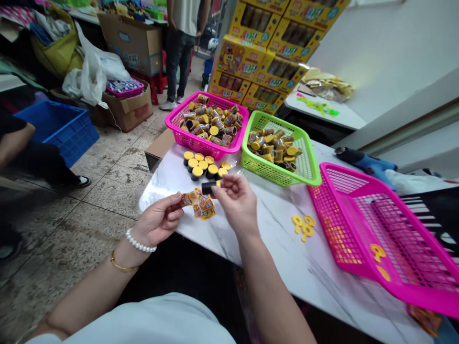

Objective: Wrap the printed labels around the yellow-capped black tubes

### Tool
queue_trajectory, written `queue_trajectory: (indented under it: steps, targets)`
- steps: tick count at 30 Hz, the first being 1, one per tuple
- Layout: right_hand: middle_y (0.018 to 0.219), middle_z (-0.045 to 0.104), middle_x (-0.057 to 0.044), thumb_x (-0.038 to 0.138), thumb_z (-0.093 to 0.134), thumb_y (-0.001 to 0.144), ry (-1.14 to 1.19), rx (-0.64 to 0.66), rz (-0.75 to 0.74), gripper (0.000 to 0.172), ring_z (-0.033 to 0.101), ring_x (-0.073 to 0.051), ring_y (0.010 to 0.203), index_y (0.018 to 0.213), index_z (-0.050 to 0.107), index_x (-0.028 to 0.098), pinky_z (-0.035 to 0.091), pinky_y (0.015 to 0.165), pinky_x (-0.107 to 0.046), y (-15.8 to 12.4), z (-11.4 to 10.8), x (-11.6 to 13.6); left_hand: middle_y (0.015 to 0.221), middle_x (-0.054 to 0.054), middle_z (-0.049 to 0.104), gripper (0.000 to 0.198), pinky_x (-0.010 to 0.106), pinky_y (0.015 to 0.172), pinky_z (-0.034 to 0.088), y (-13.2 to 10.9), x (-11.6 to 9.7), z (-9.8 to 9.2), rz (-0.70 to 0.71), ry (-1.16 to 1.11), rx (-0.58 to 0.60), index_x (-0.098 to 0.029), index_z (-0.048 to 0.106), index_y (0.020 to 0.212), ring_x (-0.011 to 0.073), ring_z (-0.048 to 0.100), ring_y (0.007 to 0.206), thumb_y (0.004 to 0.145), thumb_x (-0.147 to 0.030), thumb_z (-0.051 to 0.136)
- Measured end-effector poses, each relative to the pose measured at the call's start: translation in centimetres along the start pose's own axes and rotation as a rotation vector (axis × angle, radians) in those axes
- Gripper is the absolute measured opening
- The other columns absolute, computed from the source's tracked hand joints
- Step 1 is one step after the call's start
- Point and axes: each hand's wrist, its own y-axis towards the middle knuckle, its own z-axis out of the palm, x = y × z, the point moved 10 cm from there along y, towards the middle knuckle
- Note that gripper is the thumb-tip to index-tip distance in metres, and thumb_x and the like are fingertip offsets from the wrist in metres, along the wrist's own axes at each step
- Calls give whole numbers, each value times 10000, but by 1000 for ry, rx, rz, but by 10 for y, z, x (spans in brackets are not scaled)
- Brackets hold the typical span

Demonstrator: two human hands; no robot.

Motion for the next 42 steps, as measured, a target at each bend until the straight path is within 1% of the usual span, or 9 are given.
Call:
queue_trajectory:
  steps: [2,5,10,18,23,28,32,38,42]
  targets:
    - [887,691,-44,432,734,737,313,98,148,350,667,-189,737,991,660,203,569,612,-328,-11,6,-5,690,-6,621,153,66,286,178,2,0,2,-1,-26,22,-87,635,742,-20,365,380,742,-143,778]
    - [862,708,-49,434,772,722,429,138,221,321,664,-182,697,935,715,200,579,601,-327,-24,10,-5,726,0,628,139,67,288,171,4,1,5,-8,-34,49,-87,636,761,-26,345,383,755,-138,765]
    - [858,729,-49,426,794,741,296,116,208,292,687,-189,777,886,724,182,607,748,-362,-29,8,-8,686,-30,590,159,80,296,170,3,7,8,-48,-32,81,-100,631,784,-23,322,369,760,-172,770]
    - [760,717,-22,428,815,747,247,56,163,319,694,-161,623,886,672,179,645,679,-340,-39,3,9,654,-47,551,258,81,308,169,4,5,9,16,-18,103,-92,649,800,-22,352,379,660,-185,844]
    - [823,729,-37,448,800,770,254,-24,154,322,719,-182,726,902,675,182,648,710,-339,-48,-2,11,618,-53,529,278,85,314,172,4,8,10,19,-14,89,-89,639,775,-15,367,387,628,-175,860]
    - [712,701,-7,449,790,769,275,24,223,317,694,-164,619,863,643,184,639,642,-322,-51,9,1,633,-44,544,267,85,321,179,5,7,10,42,-42,114,-90,654,789,-13,381,403,642,-190,853]
    - [635,672,15,418,775,773,171,32,188,289,630,-130,519,863,620,192,585,530,-254,-53,7,10,633,-31,569,249,96,313,174,5,7,10,25,-45,128,-89,643,749,-8,380,393,645,-206,836]
    - [718,703,-9,385,720,829,52,51,114,231,655,-136,593,894,581,213,559,535,-222,-55,5,20,530,-52,521,265,135,322,175,4,7,6,59,120,115,-108,618,731,4,337,327,685,-283,811]
    - [860,726,-31,341,691,872,34,139,28,196,698,-160,689,964,558,230,601,613,-271,-62,12,16,509,-51,512,290,149,325,138,4,6,1,101,167,80,-121,613,726,10,331,326,673,-322,816]
